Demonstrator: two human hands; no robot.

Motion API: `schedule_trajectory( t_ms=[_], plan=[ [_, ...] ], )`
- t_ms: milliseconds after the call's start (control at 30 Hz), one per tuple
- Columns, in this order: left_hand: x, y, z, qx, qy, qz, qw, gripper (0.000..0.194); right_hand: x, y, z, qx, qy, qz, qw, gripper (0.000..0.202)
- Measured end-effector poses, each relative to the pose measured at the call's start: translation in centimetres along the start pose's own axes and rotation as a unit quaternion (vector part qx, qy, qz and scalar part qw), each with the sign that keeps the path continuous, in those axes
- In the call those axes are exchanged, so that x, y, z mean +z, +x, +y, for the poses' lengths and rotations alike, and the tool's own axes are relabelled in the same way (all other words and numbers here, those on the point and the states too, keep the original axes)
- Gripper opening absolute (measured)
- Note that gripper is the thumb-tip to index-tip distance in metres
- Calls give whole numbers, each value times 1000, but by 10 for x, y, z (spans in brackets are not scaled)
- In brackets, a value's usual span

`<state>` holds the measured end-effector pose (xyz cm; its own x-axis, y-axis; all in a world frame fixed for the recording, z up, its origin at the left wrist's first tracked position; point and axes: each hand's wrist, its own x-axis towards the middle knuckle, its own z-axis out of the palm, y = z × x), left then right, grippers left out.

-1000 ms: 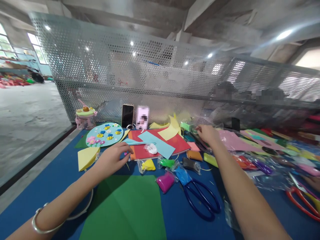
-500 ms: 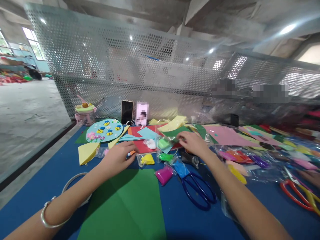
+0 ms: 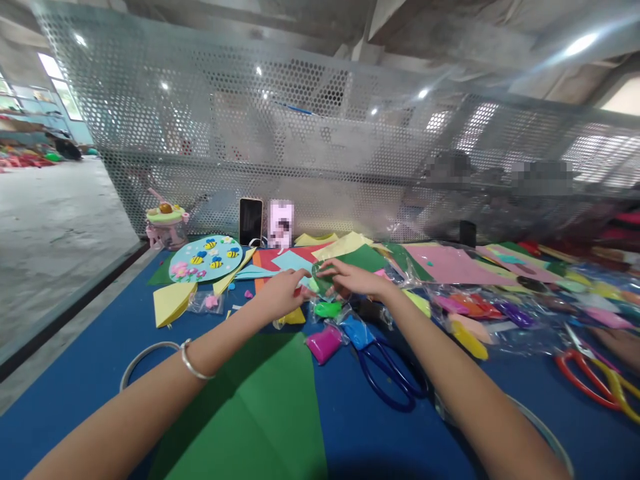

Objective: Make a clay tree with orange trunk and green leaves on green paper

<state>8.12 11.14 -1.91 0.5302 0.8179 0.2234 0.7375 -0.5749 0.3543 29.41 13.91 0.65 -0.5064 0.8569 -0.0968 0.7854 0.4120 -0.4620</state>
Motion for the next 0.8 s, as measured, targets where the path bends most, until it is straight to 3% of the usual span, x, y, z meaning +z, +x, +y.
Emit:
schedule_trajectory(
  t_ms=[267, 367, 600, 800],
  plan=[
    [16, 27, 17, 10, 46, -47, 998, 35, -2, 18, 25, 36, -164, 26, 985, 59],
    [17, 32, 24, 6, 59, -63, 996, 28, -2, 21, 31, 50, -217, 50, 974, 52],
    [26, 56, 33, 1, 80, -78, 994, 30, -15, 6, 43, 93, -274, 163, 943, 48],
    [39, 84, 48, -1, 108, -33, 994, 37, -39, -14, 61, 155, -282, 281, 904, 41]
  ],
)
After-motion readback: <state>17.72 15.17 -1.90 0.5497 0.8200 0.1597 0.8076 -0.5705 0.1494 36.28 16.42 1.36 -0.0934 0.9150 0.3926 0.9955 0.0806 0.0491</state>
